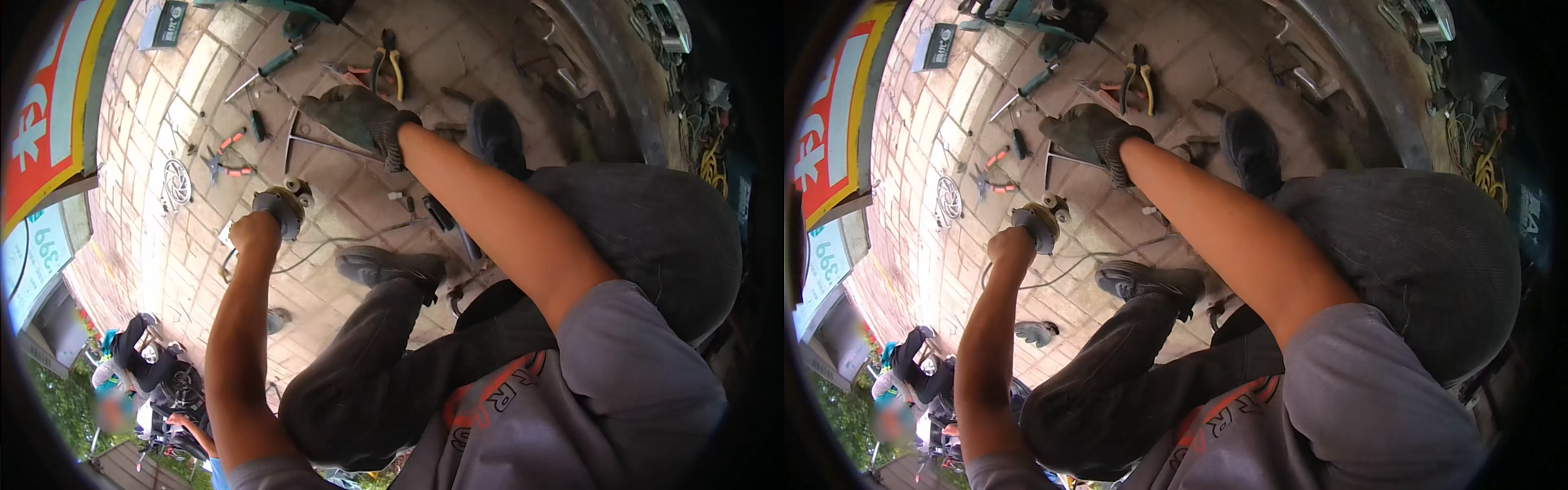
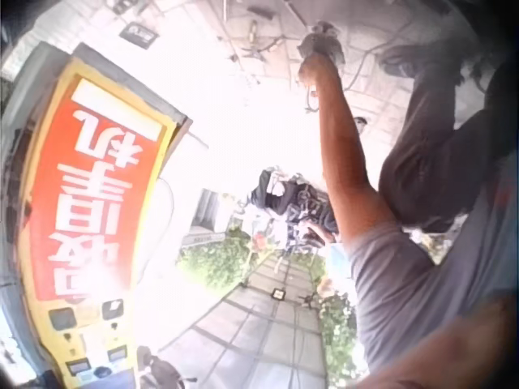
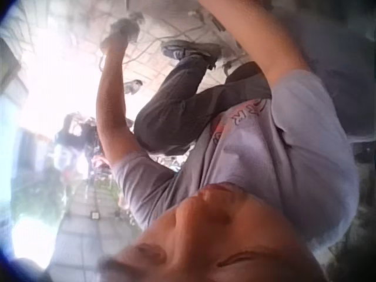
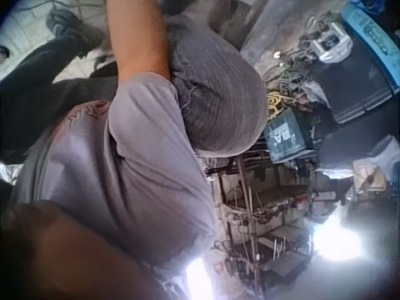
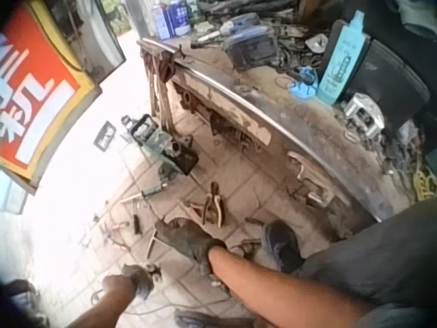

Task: The person sits on the ground and works on a mechanical part, likely a clutch assembly, by hand and with a brush. They rotate the part, apply lubricant, and manipulate its components in a cluttered workshop setting.

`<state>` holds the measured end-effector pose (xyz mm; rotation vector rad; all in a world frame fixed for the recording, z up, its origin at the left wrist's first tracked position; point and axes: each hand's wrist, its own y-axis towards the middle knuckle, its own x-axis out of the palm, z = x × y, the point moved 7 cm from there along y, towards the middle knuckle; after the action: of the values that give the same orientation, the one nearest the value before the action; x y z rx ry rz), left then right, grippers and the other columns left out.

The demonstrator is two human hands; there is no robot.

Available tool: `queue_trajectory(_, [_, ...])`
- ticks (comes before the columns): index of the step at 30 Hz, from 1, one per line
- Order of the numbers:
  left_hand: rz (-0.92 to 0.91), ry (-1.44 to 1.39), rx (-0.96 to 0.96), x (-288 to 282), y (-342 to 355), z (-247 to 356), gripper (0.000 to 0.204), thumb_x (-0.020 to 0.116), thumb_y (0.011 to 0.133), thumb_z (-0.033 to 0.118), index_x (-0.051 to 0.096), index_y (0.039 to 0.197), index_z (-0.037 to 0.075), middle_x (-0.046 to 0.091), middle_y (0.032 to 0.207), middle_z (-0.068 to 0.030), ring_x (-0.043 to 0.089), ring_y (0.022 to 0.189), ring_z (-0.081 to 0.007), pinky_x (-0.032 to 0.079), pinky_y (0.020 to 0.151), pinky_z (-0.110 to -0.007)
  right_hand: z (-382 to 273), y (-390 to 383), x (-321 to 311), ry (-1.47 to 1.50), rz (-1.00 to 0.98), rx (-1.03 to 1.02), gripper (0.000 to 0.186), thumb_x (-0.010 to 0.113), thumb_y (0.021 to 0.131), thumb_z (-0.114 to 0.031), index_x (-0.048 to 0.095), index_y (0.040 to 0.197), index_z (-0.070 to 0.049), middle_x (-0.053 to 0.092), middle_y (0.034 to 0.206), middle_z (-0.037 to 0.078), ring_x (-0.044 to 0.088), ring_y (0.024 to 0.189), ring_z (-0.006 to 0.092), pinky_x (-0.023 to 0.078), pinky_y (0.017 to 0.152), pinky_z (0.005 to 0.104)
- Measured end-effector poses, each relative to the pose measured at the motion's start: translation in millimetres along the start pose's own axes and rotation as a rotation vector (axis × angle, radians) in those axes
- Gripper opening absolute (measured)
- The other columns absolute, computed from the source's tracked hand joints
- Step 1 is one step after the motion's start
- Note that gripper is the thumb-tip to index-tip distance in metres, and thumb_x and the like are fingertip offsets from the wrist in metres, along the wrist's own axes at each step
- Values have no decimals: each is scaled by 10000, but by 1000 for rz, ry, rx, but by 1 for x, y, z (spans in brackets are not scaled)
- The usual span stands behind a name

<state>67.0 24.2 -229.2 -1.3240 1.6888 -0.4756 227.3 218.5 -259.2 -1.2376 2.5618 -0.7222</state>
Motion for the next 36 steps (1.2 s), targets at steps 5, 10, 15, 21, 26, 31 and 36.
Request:
queue_trajectory(5, [7,-26,-25,-8,-17,-23,245,507,844,173,708,962,98,685,1016,-113,660,958,-263,519,766,-368,-6,-2,7,63,-63,92,584,537,817,-510,637,986,40,652,951,205,621,894,270,454,844,344])
queue_trajectory(10, [-10,-284,-81,0,-52,-34,242,527,804,200,700,882,48,681,922,-168,652,901,-335,511,735,-418,26,-10,19,63,-87,109,511,590,813,-443,629,975,40,655,937,179,610,881,239,459,819,326])
queue_trajectory(15, [201,-692,24,26,-103,-44,239,561,773,217,669,844,16,639,816,-242,611,784,-425,488,698,-477,0,-26,29,100,-176,66,446,638,825,-422,647,953,6,643,856,66,568,786,147,456,746,277])
queue_trajectory(21, [432,-1036,138,5,-191,-65,168,642,762,65,661,912,-9,673,833,-184,665,825,-315,504,707,-332,-140,-72,42,400,-369,-304,441,625,855,-429,659,1000,-13,654,917,59,576,814,115,460,738,260])
queue_trajectory(26, [767,-1343,364,-67,-262,-81,313,673,729,-1,600,1032,-24,661,994,-119,616,918,-196,480,820,-314,-276,-130,26,56,-329,-558,570,570,850,-521,632,1092,-9,658,1020,103,604,938,175,471,809,311])
queue_trajectory(31, [1002,-1451,437,-87,-320,-92,339,647,748,-15,576,1079,-10,633,1051,-114,588,971,-204,458,870,-327,-371,-189,21,-189,-389,-797,645,546,835,-580,618,1111,-2,639,1047,137,602,962,203,469,840,356])
queue_trajectory(36, [1125,-1592,400,-97,-355,-79,327,656,722,-8,597,1044,-6,646,996,-128,604,941,-231,466,837,-339,-406,-246,13,-305,-325,-898,566,559,864,-519,617,1119,-17,645,1031,99,597,955,158,468,803,311])
